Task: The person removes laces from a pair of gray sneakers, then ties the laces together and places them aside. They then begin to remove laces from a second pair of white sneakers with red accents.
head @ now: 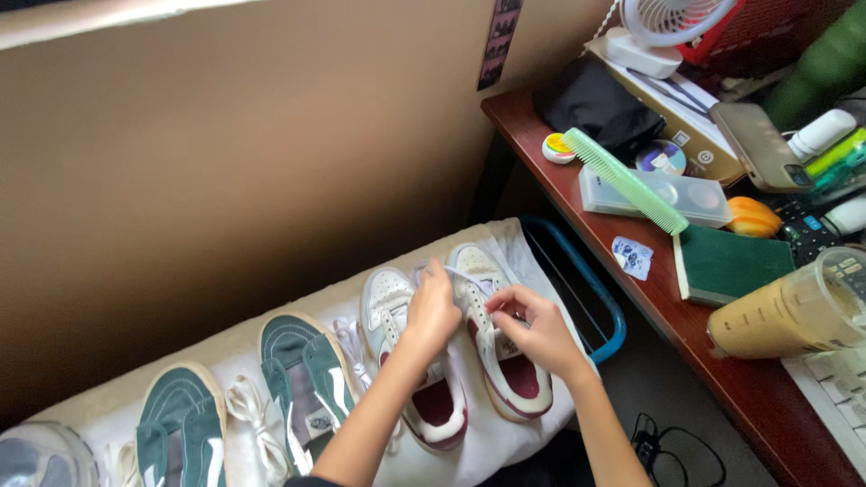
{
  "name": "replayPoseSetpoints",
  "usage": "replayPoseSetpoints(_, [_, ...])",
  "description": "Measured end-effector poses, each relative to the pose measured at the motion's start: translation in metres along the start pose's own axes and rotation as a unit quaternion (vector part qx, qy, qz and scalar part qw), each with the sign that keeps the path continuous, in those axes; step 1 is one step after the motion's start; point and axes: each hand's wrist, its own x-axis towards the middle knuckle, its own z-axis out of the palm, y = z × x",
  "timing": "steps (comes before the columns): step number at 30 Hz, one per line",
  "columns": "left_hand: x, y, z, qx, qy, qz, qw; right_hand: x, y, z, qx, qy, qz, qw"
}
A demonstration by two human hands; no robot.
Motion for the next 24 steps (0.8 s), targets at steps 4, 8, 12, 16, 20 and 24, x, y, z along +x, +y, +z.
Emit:
replayPoseSetpoints(4, [0.011, 0.004, -0.005, 0.06, -0.057, 0.022, 0.996, 0.012, 0.001, -0.005, 0.14, -0.034, 0.064, 0.987])
replayPoseSetpoints(8, [-0.013, 0.023, -0.033, 0.019, 0.051, 0.186, 0.981, 0.019, -0.006, 0.002, 0.052, -0.007, -0.006, 0.999])
replayPoseSetpoints(12, [-0.034, 0.041, -0.075, -0.041, 0.097, 0.323, 0.94, 0.02, -0.01, 0.005, 0.023, -0.003, -0.06, 0.998])
replayPoseSetpoints(16, [-0.029, 0.036, -0.111, -0.227, -0.049, 0.193, 0.953, 0.018, -0.004, 0.001, -0.001, 0.023, -0.015, 1.0])
replayPoseSetpoints(20, [-0.018, 0.02, -0.134, -0.119, 0.071, 0.153, 0.978, 0.017, -0.006, -0.015, -0.033, -0.003, -0.066, 0.997])
replayPoseSetpoints(24, [-0.012, 0.016, -0.13, 0.045, 0.156, 0.119, 0.98, 0.024, -0.019, -0.022, -0.103, -0.022, -0.06, 0.993])
